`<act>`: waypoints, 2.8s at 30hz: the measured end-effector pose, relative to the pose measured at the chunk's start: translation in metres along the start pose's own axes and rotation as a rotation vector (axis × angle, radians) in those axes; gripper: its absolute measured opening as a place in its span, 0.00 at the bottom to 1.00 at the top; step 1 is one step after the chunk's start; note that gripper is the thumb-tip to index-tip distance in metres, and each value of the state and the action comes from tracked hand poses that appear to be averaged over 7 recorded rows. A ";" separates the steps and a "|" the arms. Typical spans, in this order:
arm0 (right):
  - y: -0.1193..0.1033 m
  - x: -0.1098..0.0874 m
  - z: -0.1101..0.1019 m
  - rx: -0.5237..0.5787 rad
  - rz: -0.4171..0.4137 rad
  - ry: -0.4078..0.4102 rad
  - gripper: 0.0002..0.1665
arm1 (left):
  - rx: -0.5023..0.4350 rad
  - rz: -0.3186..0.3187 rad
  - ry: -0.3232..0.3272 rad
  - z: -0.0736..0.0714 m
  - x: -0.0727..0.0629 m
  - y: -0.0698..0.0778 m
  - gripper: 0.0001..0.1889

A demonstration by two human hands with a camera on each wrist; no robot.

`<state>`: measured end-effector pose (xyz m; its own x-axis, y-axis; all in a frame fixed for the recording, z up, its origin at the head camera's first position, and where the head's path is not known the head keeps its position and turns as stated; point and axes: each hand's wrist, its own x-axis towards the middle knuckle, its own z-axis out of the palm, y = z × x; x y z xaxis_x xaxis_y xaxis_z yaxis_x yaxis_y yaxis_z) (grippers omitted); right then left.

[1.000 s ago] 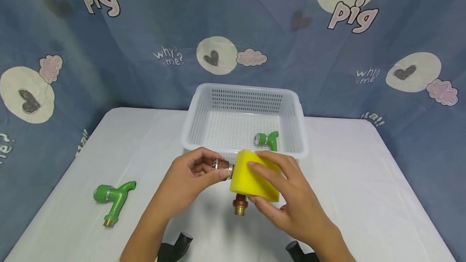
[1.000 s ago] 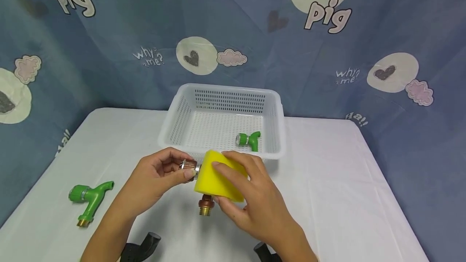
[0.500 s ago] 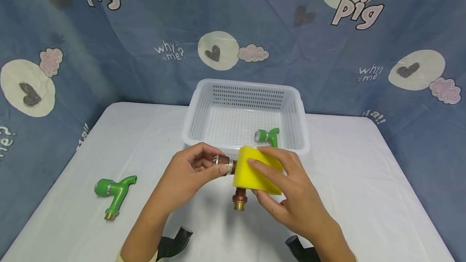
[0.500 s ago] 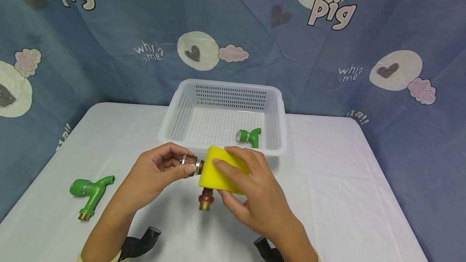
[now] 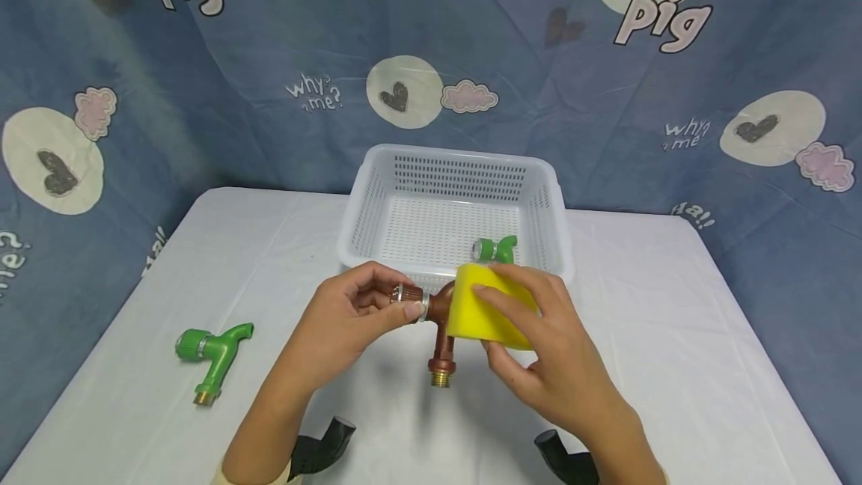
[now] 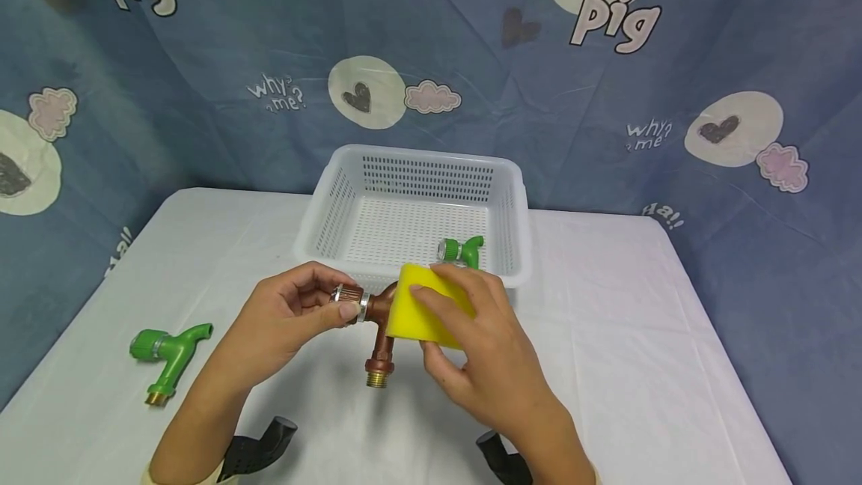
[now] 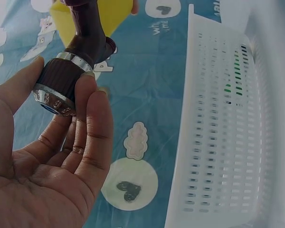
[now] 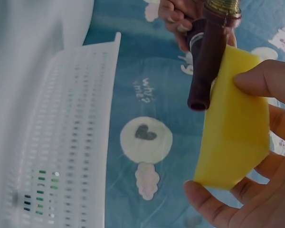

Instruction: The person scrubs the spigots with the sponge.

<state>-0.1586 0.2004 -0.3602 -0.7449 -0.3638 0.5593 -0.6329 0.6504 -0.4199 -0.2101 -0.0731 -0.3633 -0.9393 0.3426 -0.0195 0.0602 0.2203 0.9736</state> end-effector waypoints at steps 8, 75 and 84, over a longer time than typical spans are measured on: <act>0.000 0.000 -0.003 0.005 0.011 0.042 0.35 | -0.002 -0.004 0.001 0.000 0.000 0.000 0.18; -0.002 -0.001 0.008 -0.063 0.004 -0.029 0.33 | -0.031 0.005 0.006 0.001 0.000 -0.002 0.17; 0.007 -0.001 0.001 -0.128 0.062 0.015 0.36 | -0.045 0.020 0.008 0.000 0.001 -0.005 0.15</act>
<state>-0.1624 0.2040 -0.3645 -0.7781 -0.3111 0.5457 -0.5530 0.7513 -0.3602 -0.2113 -0.0740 -0.3677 -0.9406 0.3395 0.0022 0.0645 0.1724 0.9829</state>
